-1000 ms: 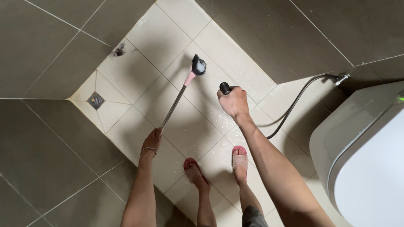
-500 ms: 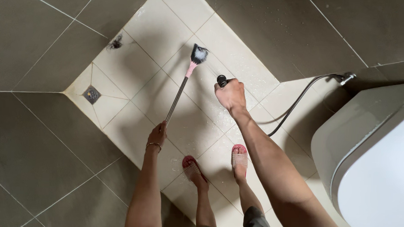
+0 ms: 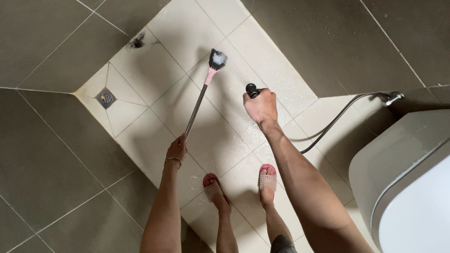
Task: The person scrubs the tiled bathroom floor with a long-handled brush while rinsing with a handheld bidet sprayer. They then pour green toilet cleaner into the bowl, scrub the interior with the brush, and finish by scrubbing the floor again.
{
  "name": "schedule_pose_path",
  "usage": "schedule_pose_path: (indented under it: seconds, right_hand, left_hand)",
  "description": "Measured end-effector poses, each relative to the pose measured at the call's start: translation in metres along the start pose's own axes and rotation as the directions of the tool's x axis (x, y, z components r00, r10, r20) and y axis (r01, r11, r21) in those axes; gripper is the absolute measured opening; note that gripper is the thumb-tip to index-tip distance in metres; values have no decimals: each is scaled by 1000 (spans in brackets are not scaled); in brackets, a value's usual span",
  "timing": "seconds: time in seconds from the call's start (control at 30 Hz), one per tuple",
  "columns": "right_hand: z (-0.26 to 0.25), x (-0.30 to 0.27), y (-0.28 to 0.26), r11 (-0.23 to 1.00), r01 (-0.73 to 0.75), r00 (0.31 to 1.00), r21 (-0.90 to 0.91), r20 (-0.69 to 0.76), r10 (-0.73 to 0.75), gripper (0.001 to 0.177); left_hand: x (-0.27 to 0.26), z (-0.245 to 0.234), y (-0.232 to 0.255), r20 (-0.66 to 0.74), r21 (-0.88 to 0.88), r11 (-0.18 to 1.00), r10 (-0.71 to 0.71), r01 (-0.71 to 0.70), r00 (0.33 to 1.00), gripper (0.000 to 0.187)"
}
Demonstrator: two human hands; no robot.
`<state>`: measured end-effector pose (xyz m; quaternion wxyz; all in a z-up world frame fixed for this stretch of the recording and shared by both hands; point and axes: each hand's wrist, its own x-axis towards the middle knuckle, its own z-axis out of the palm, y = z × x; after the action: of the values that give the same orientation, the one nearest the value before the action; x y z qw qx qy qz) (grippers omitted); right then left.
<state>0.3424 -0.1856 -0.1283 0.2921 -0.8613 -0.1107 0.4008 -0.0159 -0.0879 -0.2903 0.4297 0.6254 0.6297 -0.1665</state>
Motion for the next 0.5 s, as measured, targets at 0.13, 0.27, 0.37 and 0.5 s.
schedule_pose_path:
  seconds: [0.13, 0.27, 0.37, 0.5]
  right_hand:
    - [3, 3, 0, 1000, -3, 1000, 14, -12, 3, 34]
    - [7, 2, -2, 1000, 10, 999, -22, 31, -10, 32]
    - [7, 4, -2, 999, 10, 999, -31, 31, -9, 33]
    - [8, 3, 1, 999, 23, 1000, -31, 14, -22, 32]
  left_hand:
    - [-6, -2, -2, 11, -7, 1000, -23, 23, 1000, 70]
    - [-5, 0, -5, 13, 10, 1000, -5, 5, 1000, 71]
    - [-2, 3, -11, 16, -21, 1000, -5, 6, 1000, 71]
    - [-1, 4, -17, 1, -11, 1000, -11, 11, 1000, 70]
